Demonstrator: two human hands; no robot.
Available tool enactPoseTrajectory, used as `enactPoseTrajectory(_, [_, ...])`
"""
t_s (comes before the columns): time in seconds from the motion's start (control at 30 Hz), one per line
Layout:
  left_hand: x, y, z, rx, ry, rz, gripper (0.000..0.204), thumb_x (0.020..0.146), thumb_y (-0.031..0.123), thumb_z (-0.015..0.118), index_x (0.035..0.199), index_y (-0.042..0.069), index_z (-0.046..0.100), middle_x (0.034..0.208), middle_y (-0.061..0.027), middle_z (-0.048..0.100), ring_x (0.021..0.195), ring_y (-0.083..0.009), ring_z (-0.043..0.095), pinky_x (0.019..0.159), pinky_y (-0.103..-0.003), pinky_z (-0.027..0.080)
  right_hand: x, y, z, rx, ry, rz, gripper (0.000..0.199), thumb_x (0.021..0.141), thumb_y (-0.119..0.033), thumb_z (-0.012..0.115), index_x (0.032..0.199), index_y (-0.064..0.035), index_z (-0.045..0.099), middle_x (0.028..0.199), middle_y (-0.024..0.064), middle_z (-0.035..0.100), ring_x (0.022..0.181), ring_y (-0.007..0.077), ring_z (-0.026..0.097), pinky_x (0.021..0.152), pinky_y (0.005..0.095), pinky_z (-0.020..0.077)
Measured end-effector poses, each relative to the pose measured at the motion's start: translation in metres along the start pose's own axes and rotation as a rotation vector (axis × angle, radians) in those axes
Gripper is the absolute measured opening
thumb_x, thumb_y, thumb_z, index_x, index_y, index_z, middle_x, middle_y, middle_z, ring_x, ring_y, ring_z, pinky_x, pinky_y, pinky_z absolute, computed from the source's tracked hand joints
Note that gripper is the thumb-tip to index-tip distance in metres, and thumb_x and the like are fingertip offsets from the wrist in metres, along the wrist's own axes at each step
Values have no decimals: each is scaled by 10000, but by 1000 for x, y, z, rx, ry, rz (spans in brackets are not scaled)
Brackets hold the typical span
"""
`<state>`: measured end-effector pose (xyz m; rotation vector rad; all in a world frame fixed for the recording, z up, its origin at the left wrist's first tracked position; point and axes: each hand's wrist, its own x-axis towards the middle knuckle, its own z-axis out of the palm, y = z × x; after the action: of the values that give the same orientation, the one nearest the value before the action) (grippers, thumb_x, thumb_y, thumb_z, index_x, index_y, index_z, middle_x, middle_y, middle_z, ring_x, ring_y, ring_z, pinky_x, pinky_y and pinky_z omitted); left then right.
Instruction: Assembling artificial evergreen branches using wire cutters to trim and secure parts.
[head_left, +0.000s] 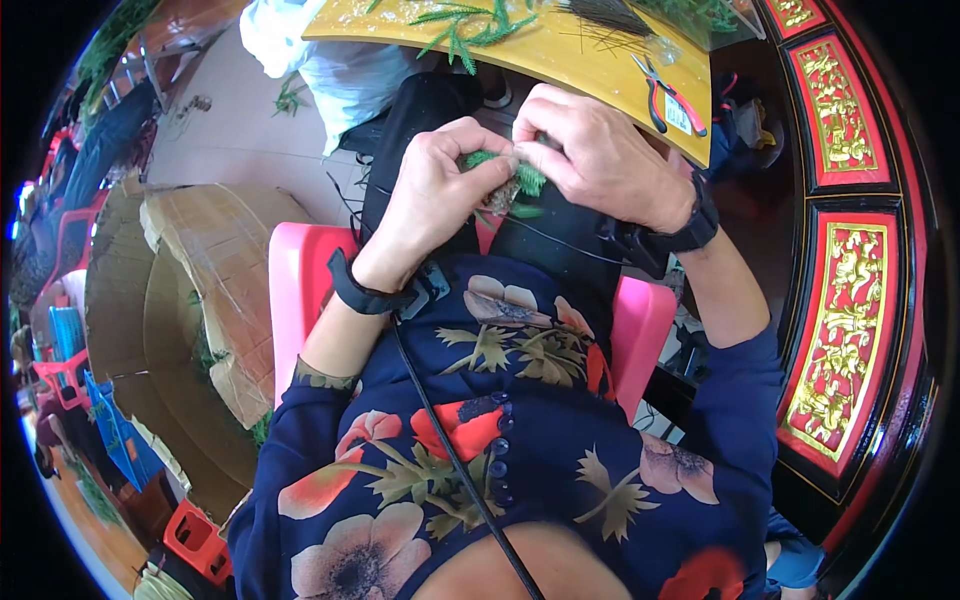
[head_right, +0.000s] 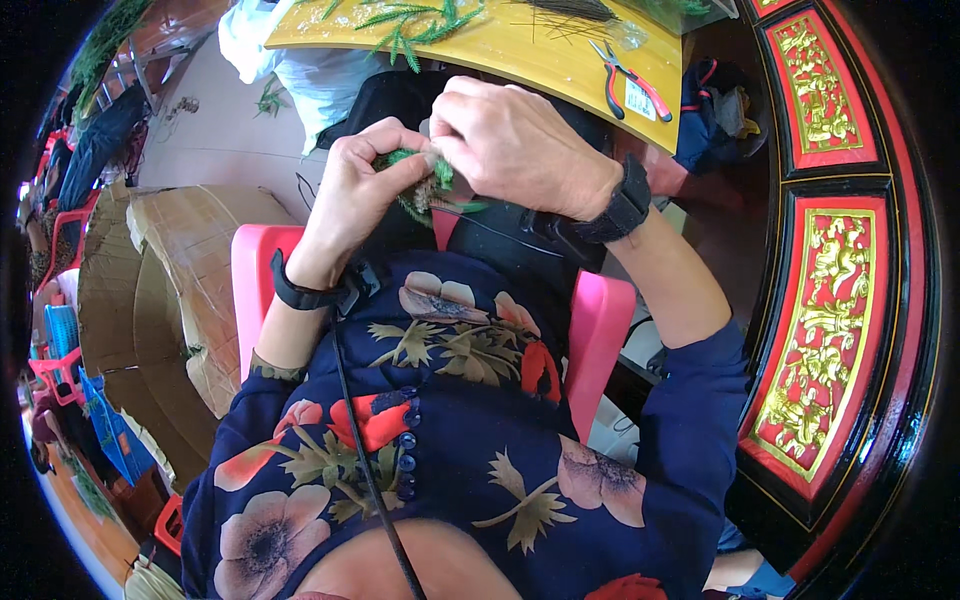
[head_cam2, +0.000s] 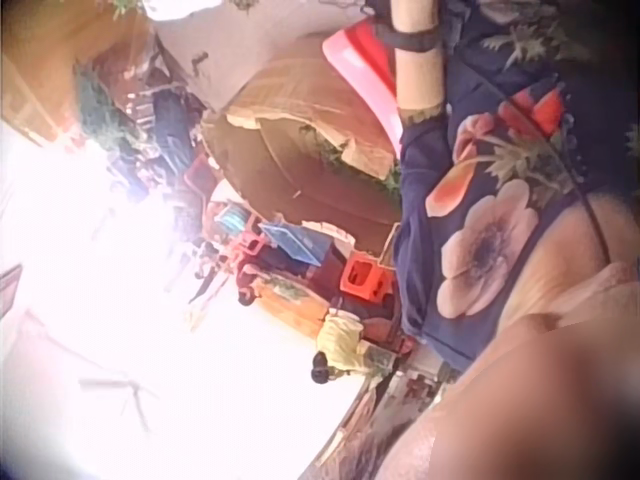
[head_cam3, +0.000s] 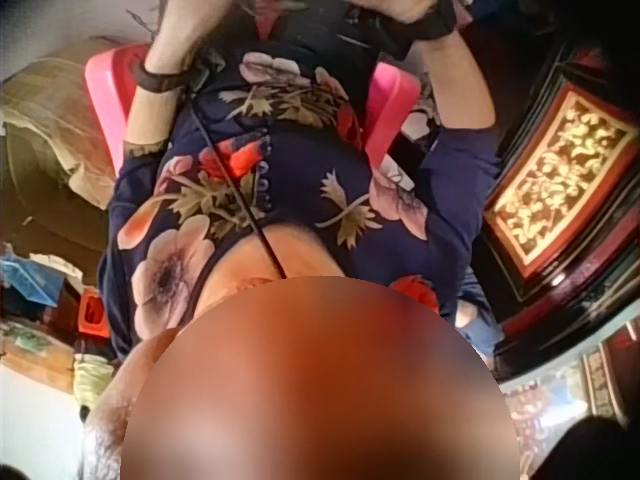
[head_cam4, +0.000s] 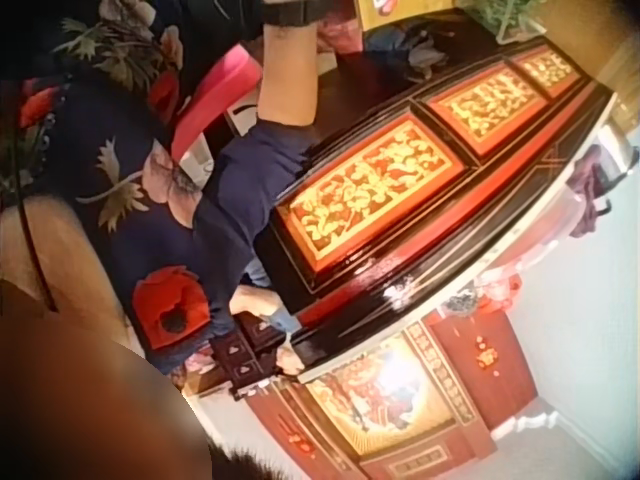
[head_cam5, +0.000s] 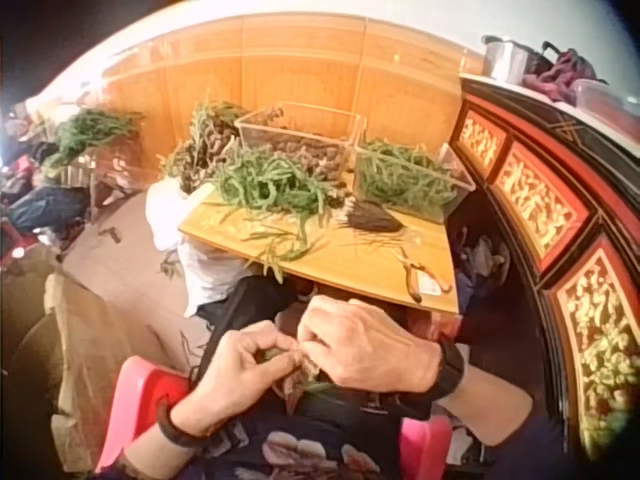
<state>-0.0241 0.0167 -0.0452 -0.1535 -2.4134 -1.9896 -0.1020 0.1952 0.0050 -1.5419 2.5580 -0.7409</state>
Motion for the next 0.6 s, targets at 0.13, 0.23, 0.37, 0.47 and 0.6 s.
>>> enactPoseTrajectory(0.13, [2,2,-6,-352,-10,-86,76,803,40,656,867,7,680,866,-20,658,738,-72,566,735,-229,441,2,-1,-8,297,85,-99,192,785,-46,662,975,-42,631,946,70,601,763,249,574,685,310,464])
enactPoseTrajectory(0.23, [2,4,-9,-599,-87,-240,107,804,50,640,889,-3,675,879,-30,658,743,-83,574,745,-232,441,6,5,-10,186,111,-280,229,774,-57,675,1001,-81,656,984,65,613,786,241,585,697,307,469])
enactPoseTrajectory(0.37, [6,-13,-25,-767,-280,-202,145,820,75,616,929,-9,663,869,-48,658,764,-106,602,752,-231,462,10,8,-18,31,140,-476,243,762,-79,683,1002,-124,681,1028,61,622,820,231,602,710,309,477])
enactPoseTrajectory(0.47, [6,-12,-29,-828,-353,-212,165,827,89,605,947,-14,653,862,-54,656,762,-118,612,739,-235,479,11,5,-19,-17,150,-537,244,760,-92,680,1000,-138,688,1046,57,626,835,229,610,718,314,480])
enactPoseTrajectory(0.6, [5,-12,-29,-941,-444,-221,182,825,97,607,959,-21,643,850,-59,652,747,-124,615,711,-241,494,16,1,-17,-26,169,-571,229,768,-104,669,995,-131,684,1042,50,631,834,229,613,724,322,476])
